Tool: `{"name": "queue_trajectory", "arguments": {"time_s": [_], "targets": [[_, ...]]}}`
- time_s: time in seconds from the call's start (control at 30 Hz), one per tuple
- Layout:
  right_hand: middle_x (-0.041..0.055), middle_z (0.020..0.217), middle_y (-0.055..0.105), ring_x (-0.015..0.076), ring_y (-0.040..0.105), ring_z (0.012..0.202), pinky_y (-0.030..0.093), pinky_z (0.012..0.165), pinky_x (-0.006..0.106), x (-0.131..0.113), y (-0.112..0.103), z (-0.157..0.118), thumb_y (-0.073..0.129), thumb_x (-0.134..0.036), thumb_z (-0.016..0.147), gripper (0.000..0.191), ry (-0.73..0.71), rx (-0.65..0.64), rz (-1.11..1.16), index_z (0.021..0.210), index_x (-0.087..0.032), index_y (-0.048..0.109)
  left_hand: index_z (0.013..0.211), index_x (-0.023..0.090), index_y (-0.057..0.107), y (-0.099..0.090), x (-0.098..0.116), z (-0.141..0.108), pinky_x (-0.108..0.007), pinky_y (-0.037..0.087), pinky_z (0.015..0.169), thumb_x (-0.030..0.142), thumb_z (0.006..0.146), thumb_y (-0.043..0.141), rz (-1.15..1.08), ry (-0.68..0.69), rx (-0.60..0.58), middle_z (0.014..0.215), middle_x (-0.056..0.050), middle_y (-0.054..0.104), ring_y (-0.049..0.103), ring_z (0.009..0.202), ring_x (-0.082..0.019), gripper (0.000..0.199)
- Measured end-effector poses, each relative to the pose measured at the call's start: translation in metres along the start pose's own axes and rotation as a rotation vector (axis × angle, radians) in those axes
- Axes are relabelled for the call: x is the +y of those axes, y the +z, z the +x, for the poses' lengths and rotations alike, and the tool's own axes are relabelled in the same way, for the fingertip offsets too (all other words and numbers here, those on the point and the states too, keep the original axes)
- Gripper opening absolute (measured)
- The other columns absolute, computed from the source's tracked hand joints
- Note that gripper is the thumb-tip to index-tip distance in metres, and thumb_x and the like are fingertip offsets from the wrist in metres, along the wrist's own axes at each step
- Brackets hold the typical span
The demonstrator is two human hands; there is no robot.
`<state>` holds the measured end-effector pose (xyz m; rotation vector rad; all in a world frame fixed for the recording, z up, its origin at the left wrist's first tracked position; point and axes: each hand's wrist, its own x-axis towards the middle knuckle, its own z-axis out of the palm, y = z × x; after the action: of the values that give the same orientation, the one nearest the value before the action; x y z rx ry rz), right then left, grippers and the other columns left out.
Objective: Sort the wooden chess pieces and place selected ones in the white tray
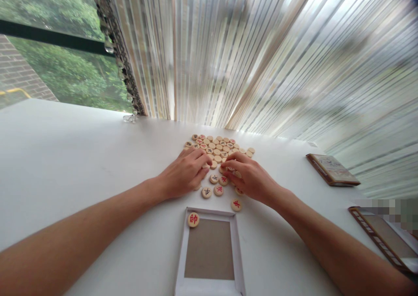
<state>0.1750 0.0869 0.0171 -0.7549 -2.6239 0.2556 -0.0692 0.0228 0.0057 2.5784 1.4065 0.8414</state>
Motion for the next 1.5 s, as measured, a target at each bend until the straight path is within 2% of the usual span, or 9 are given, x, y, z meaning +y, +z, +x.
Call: {"name": "queue_trajectory", "arguments": {"time_s": [0.23, 0.43, 0.57, 0.67, 0.83, 0.97, 1.13, 1.27, 1.5], "targets": [[0.0131, 0.108, 0.074, 0.0256, 0.073, 0.092, 0.060, 0.083, 0.039, 0.004, 0.002, 0.000, 0.063, -0.022, 0.102, 0.014, -0.018, 0.010, 0.000, 0.103, -0.019, 0.077, 0.098, 0.015, 0.069, -0.004, -0.007, 0.000, -0.041, 0.052, 0.092, 0.017, 0.097, 0.055, -0.116, -0.094, 0.185, 0.099, -0.009, 0.073, 0.066, 0.098, -0.026, 0.015], [0.0129, 0.112, 0.073, 0.0255, 0.074, 0.094, 0.060, 0.084, 0.038, 0.000, -0.002, 0.000, 0.065, -0.020, 0.101, 0.012, 0.003, -0.039, -0.022, 0.102, -0.017, 0.076, 0.092, 0.016, 0.072, -0.017, -0.018, -0.003, -0.036, 0.053, 0.084, 0.018, 0.092, 0.060, -0.090, -0.101, 0.224, 0.093, -0.008, 0.075, 0.069, 0.092, -0.024, 0.012], [0.0154, 0.119, 0.071, 0.0275, 0.073, 0.099, 0.061, 0.085, 0.041, -0.007, -0.006, 0.001, 0.055, -0.022, 0.106, 0.020, -0.007, -0.082, -0.105, 0.105, -0.016, 0.075, 0.088, 0.016, 0.072, -0.034, -0.014, 0.000, -0.033, 0.052, 0.079, 0.019, 0.091, 0.061, -0.087, -0.133, 0.257, 0.086, -0.005, 0.074, 0.069, 0.082, -0.020, 0.012], [0.0169, 0.123, 0.069, 0.0292, 0.071, 0.104, 0.061, 0.088, 0.044, -0.008, -0.006, 0.001, 0.050, -0.023, 0.108, 0.025, -0.012, -0.086, -0.121, 0.102, -0.014, 0.073, 0.088, 0.016, 0.071, -0.039, -0.002, 0.001, -0.030, 0.052, 0.075, 0.018, 0.091, 0.062, -0.126, -0.128, 0.230, 0.082, -0.003, 0.073, 0.068, 0.077, -0.018, 0.010], [0.0179, 0.128, 0.068, 0.0282, 0.071, 0.106, 0.061, 0.091, 0.045, -0.001, 0.000, 0.003, 0.049, -0.022, 0.108, 0.027, 0.020, -0.032, -0.091, 0.091, -0.016, 0.070, 0.093, 0.017, 0.072, -0.030, 0.014, -0.018, -0.030, 0.053, 0.078, 0.014, 0.093, 0.062, -0.153, -0.020, 0.078, 0.089, -0.005, 0.072, 0.068, 0.083, -0.018, 0.010], [0.0179, 0.128, 0.068, 0.0289, 0.070, 0.109, 0.058, 0.097, 0.047, 0.004, 0.006, 0.003, 0.049, -0.021, 0.108, 0.027, 0.048, 0.016, -0.057, 0.090, -0.017, 0.069, 0.099, 0.020, 0.072, -0.027, 0.012, -0.037, -0.035, 0.052, 0.091, 0.014, 0.094, 0.065, -0.138, 0.031, 0.019, 0.099, -0.006, 0.074, 0.067, 0.096, -0.021, 0.011], [0.0176, 0.126, 0.067, 0.0278, 0.071, 0.106, 0.058, 0.097, 0.045, 0.006, 0.010, 0.002, 0.052, -0.021, 0.106, 0.024, 0.087, 0.053, -0.013, 0.089, -0.017, 0.069, 0.109, 0.023, 0.073, -0.029, 0.004, -0.042, -0.038, 0.049, 0.100, 0.015, 0.095, 0.068, -0.144, 0.101, -0.056, 0.108, -0.006, 0.074, 0.066, 0.104, -0.021, 0.017], [0.0157, 0.123, 0.068, 0.0276, 0.070, 0.107, 0.057, 0.096, 0.043, 0.008, 0.012, 0.001, 0.056, -0.023, 0.104, 0.019, 0.096, 0.090, 0.021, 0.094, -0.018, 0.071, 0.112, 0.023, 0.073, -0.026, 0.000, -0.042, -0.038, 0.049, 0.100, 0.018, 0.098, 0.067, -0.099, 0.134, -0.062, 0.110, -0.006, 0.074, 0.066, 0.104, -0.021, 0.016], [0.0132, 0.110, 0.072, 0.0252, 0.071, 0.098, 0.059, 0.089, 0.040, 0.009, 0.014, 0.000, 0.059, -0.022, 0.102, 0.017, 0.040, 0.254, 0.094, 0.094, -0.019, 0.073, 0.113, 0.022, 0.074, -0.024, -0.002, -0.043, -0.036, 0.050, 0.098, 0.022, 0.101, 0.067, -0.004, 0.156, -0.020, 0.109, -0.005, 0.075, 0.067, 0.103, -0.020, 0.014]]}}
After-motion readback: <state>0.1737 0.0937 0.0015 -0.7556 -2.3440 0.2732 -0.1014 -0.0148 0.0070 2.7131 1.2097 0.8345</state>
